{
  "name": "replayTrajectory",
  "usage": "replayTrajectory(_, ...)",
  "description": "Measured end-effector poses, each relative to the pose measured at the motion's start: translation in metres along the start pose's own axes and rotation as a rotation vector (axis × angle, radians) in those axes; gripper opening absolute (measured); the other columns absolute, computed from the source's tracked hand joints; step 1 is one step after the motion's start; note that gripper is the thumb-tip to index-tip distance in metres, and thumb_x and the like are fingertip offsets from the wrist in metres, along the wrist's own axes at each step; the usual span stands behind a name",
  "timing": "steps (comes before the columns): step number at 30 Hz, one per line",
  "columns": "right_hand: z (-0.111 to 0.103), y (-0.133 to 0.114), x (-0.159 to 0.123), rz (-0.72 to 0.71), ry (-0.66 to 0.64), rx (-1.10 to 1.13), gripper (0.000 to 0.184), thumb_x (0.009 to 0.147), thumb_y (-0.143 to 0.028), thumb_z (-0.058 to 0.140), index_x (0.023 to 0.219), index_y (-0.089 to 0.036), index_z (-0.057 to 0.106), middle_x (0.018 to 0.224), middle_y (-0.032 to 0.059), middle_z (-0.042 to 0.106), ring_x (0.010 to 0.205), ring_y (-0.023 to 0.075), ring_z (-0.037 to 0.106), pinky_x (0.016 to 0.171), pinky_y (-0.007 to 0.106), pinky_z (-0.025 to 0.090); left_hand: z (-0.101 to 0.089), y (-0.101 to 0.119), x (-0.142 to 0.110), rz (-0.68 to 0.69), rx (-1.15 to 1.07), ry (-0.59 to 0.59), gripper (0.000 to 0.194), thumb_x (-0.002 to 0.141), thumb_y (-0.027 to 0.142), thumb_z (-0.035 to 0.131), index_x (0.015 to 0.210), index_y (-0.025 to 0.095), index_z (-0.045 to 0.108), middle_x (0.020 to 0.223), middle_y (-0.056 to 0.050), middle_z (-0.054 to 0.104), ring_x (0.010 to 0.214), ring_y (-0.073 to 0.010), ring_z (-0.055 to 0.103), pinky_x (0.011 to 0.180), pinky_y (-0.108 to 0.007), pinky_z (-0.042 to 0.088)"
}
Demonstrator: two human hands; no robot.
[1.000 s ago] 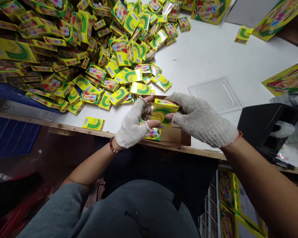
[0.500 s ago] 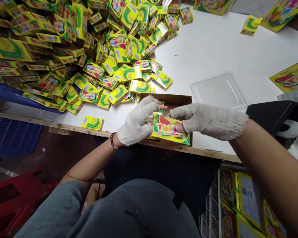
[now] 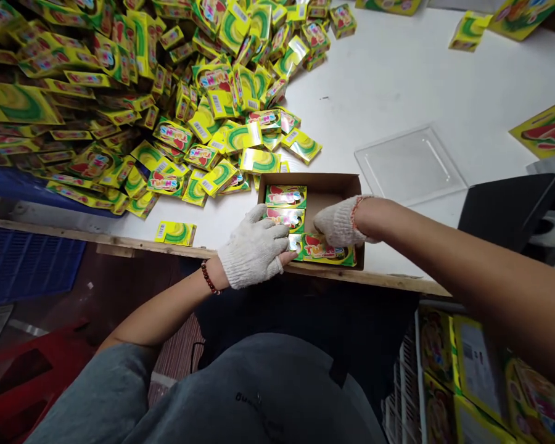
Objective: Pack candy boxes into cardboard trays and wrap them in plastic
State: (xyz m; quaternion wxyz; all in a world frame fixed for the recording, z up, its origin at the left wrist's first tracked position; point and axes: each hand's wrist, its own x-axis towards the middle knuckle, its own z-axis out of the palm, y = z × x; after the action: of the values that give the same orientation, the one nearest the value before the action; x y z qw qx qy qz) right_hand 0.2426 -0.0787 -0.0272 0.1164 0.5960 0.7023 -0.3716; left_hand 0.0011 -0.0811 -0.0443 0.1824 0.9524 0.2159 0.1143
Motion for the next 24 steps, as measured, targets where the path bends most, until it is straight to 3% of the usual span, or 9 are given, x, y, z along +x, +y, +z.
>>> replayTrajectory(3, 0.002, -0.003, 0.002, 0.005, -0.244, -0.246, 0.014, 0.073, -0.015, 0.077, 0.067, -0.025, 0.070, 0.072, 0.0065, 0.073, 0.070, 0.0244, 0.071, 0.075, 0.040, 0.054, -0.003, 0.005, 0.000, -0.004, 0.047, -0.017, 0.036, 0.106, 0.049, 0.058, 0.083, 0.027, 0.074, 0.086, -0.007, 0.073, 0.087, -0.0286, 0.071, 0.123, -0.065, 0.045)
replayTrajectory(6, 0.006, -0.012, -0.004, 0.000, -0.122, -0.306, 0.009, 0.076, -0.027, 0.085, 0.077, -0.027, 0.076, 0.082, 0.0105, 0.077, 0.083, 0.0306, 0.077, 0.082, 0.044, 0.059, -0.014, 0.011, -0.003, 0.025, 0.168, -0.079, 0.038, 0.110, 0.046, 0.053, 0.089, 0.024, 0.076, 0.093, -0.007, 0.075, 0.089, -0.0268, 0.071, 0.121, -0.061, 0.047)
replayTrajectory(9, 0.015, -0.011, -0.012, 0.033, 0.023, -0.271, 0.020, 0.079, -0.038, 0.088, 0.073, -0.025, 0.074, 0.076, 0.0145, 0.075, 0.076, 0.0322, 0.077, 0.072, 0.044, 0.058, -0.028, -0.002, -0.009, -0.001, 0.153, 0.001, 0.031, 0.111, 0.040, 0.053, 0.097, 0.022, 0.074, 0.104, -0.009, 0.075, 0.099, -0.0264, 0.070, 0.106, -0.049, 0.054)
replayTrajectory(11, 0.025, -0.006, -0.012, 0.026, 0.011, -0.217, 0.032, 0.084, -0.042, 0.084, 0.062, -0.025, 0.067, 0.067, 0.0140, 0.071, 0.068, 0.0302, 0.073, 0.065, 0.042, 0.056, -0.037, -0.026, -0.013, -0.142, 0.150, 0.122, 0.025, 0.111, 0.037, 0.055, 0.102, 0.021, 0.072, 0.109, -0.010, 0.073, 0.103, -0.0267, 0.068, 0.096, -0.044, 0.055)
replayTrajectory(13, 0.034, -0.002, -0.007, 0.005, -0.055, -0.195, 0.037, 0.086, -0.037, 0.080, 0.055, -0.026, 0.062, 0.063, 0.0127, 0.068, 0.065, 0.0294, 0.072, 0.063, 0.041, 0.055, -0.043, -0.059, -0.016, -0.385, 0.195, 0.205, 0.017, 0.108, 0.036, 0.063, 0.106, 0.021, 0.069, 0.111, -0.011, 0.070, 0.105, -0.0274, 0.067, 0.093, -0.043, 0.055)
replayTrajectory(16, 0.039, -0.002, 0.003, -0.012, -0.140, -0.203, 0.028, 0.086, -0.028, 0.074, 0.059, -0.026, 0.066, 0.070, 0.0126, 0.071, 0.073, 0.0309, 0.075, 0.071, 0.043, 0.056, -0.046, -0.105, -0.018, -0.754, 0.272, 0.177, 0.034, 0.093, 0.033, 0.085, 0.118, 0.019, 0.067, 0.120, -0.013, 0.067, 0.115, -0.0315, 0.066, 0.102, -0.046, 0.055)
replayTrajectory(18, 0.032, -0.004, 0.006, -0.013, -0.178, -0.183, 0.018, 0.083, -0.026, 0.074, 0.065, -0.025, 0.070, 0.074, 0.0108, 0.073, 0.075, 0.0300, 0.075, 0.073, 0.042, 0.055, -0.044, -0.121, -0.020, -0.868, 0.274, 0.138, 0.043, 0.088, 0.026, 0.087, 0.125, 0.019, 0.067, 0.127, -0.015, 0.068, 0.122, -0.0347, 0.066, 0.109, -0.050, 0.055)
replayTrajectory(21, 0.012, -0.009, -0.001, -0.022, -0.104, -0.044, 0.012, 0.084, -0.026, 0.069, 0.072, -0.025, 0.072, 0.076, 0.0059, 0.073, 0.073, 0.0257, 0.071, 0.070, 0.038, 0.051, -0.040, -0.117, -0.023, -0.869, 0.048, 0.307, 0.029, 0.096, 0.020, 0.073, 0.124, 0.019, 0.070, 0.123, -0.014, 0.074, 0.123, -0.0320, 0.070, 0.111, -0.049, 0.058)
replayTrajectory(24, -0.012, -0.020, -0.013, -0.074, 0.202, 0.211, 0.017, 0.091, -0.035, 0.063, 0.082, -0.026, 0.075, 0.082, 0.0052, 0.074, 0.078, 0.0245, 0.068, 0.075, 0.037, 0.053, -0.039, -0.085, -0.018, -0.683, -0.417, 0.519, 0.027, 0.107, 0.035, 0.061, 0.127, 0.021, 0.072, 0.113, -0.010, 0.079, 0.108, -0.0255, 0.077, 0.096, -0.042, 0.066)
